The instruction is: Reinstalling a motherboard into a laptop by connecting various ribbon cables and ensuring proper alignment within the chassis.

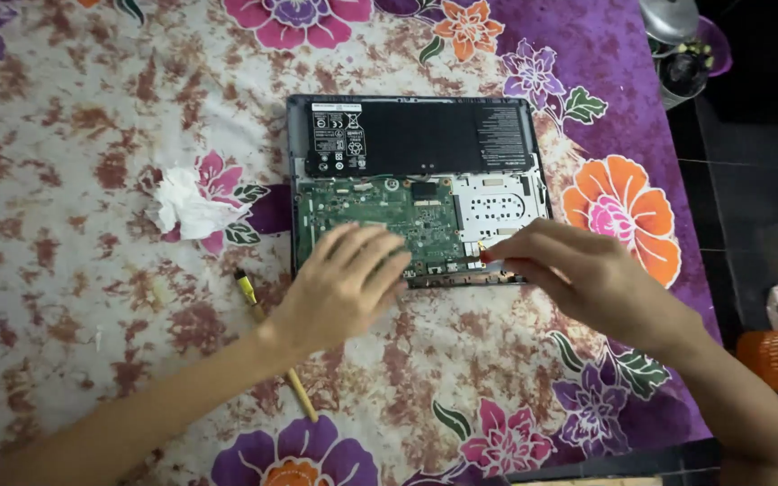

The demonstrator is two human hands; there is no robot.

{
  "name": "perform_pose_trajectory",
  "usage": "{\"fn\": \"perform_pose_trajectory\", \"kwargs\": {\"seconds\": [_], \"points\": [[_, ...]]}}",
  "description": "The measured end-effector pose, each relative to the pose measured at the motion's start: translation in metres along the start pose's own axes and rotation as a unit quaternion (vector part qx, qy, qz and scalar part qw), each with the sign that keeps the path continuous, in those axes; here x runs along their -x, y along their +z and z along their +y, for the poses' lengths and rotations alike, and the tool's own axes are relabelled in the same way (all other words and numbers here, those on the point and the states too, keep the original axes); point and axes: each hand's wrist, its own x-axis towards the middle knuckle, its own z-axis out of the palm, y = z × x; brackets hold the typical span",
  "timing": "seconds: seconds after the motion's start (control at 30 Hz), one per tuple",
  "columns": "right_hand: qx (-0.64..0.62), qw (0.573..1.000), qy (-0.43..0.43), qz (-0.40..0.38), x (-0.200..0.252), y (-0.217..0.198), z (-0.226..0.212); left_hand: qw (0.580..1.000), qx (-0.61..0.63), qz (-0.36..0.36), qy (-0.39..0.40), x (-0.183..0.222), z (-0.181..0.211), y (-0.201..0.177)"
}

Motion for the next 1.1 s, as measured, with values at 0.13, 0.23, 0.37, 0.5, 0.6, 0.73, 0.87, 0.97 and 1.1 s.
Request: {"fn": "perform_pose_trajectory", "kwargs": {"seconds": [0.13,0.23,0.37,0.5,0.6,0.73,0.87,0.97,1.1], "points": [[0.028,0.998,-0.046,-0.020,-0.018,0.001,-0.012,0.999,-0.030,0.001,0.021,0.019,-0.003,0.010],[0.023,0.997,-0.064,-0.038,-0.028,0.003,-0.017,0.999,-0.040,-0.009,0.034,0.022,-0.003,0.010],[0.044,0.995,-0.081,-0.048,-0.037,0.001,-0.024,0.999,-0.033,-0.011,0.032,0.024,-0.002,0.011],[0.051,0.993,-0.090,-0.055,-0.040,0.005,-0.024,0.997,-0.053,-0.030,0.040,0.026,-0.002,0.013],[0.060,0.992,-0.086,-0.064,-0.042,0.005,-0.025,0.998,-0.053,-0.019,0.039,0.024,0.000,0.008],[0.060,0.993,-0.085,-0.060,-0.042,0.004,-0.023,0.997,-0.052,-0.035,0.037,0.025,0.000,0.009],[0.063,0.994,-0.086,-0.038,-0.041,-0.004,-0.020,0.998,-0.056,-0.019,0.035,0.023,0.001,0.008],[0.091,0.994,-0.042,-0.034,-0.036,-0.013,-0.014,0.998,-0.059,-0.013,0.033,0.023,0.002,0.009],[0.103,0.994,0.006,-0.032,-0.033,-0.014,-0.003,0.998,-0.050,-0.018,0.030,0.024,0.002,0.011]]}}
